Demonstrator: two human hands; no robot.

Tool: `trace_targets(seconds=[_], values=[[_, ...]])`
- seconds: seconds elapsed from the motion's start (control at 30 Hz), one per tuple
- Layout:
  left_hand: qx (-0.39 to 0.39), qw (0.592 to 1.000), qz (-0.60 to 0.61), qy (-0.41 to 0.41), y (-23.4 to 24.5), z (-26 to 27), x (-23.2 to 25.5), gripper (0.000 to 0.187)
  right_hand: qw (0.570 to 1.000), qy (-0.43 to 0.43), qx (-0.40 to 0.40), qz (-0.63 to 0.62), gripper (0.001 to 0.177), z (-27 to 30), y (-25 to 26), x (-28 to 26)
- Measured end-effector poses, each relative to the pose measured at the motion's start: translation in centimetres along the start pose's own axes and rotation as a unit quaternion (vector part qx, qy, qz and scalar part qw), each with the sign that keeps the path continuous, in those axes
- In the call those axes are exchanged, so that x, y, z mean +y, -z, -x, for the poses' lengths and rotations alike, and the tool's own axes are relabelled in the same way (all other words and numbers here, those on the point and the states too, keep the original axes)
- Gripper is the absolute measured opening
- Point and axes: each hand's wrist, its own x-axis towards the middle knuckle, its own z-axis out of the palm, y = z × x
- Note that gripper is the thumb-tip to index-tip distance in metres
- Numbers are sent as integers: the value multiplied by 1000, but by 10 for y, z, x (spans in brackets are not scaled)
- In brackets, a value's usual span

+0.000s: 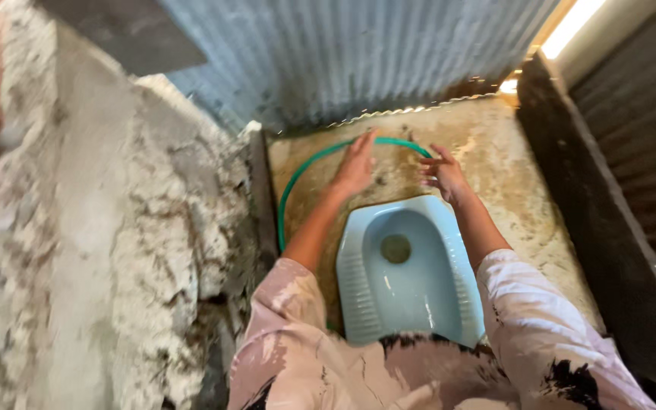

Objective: The person scrubs a squat toilet and the surrounding floor area using a sponge and a hose, while occasionally handling a bar of soap.

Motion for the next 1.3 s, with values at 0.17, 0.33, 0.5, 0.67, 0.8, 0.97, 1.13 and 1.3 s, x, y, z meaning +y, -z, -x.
trace_targets(seconds=[0.17, 0.33, 0.5, 0.67, 0.8, 0.97, 1.13, 1.3], values=[[-16, 996, -66, 66, 1, 92, 33, 66, 991, 52, -14, 123, 50, -5, -44, 48], [67, 971, -167, 158, -3, 190, 49, 71, 868, 336, -132, 340, 45, 53, -159, 92], [42, 908, -193, 371, 9, 320, 39, 47, 765, 382, -314, 412, 43, 186, -281, 116], [12, 816, -159, 556, 32, 453, 16, 26, 699, 379, -458, 397, 35, 263, -344, 160], [2, 788, -147, 598, 30, 525, 30, 26, 610, 424, -539, 398, 38, 291, -365, 213], [25, 746, -116, 656, 10, 577, 48, 36, 554, 430, -496, 511, 35, 300, -379, 269], [90, 723, -203, 654, -33, 610, 22, 64, 517, 427, -484, 562, 41, 293, -385, 296], [43, 785, -204, 583, -42, 621, 18, 46, 543, 358, -512, 561, 34, 283, -385, 296]])
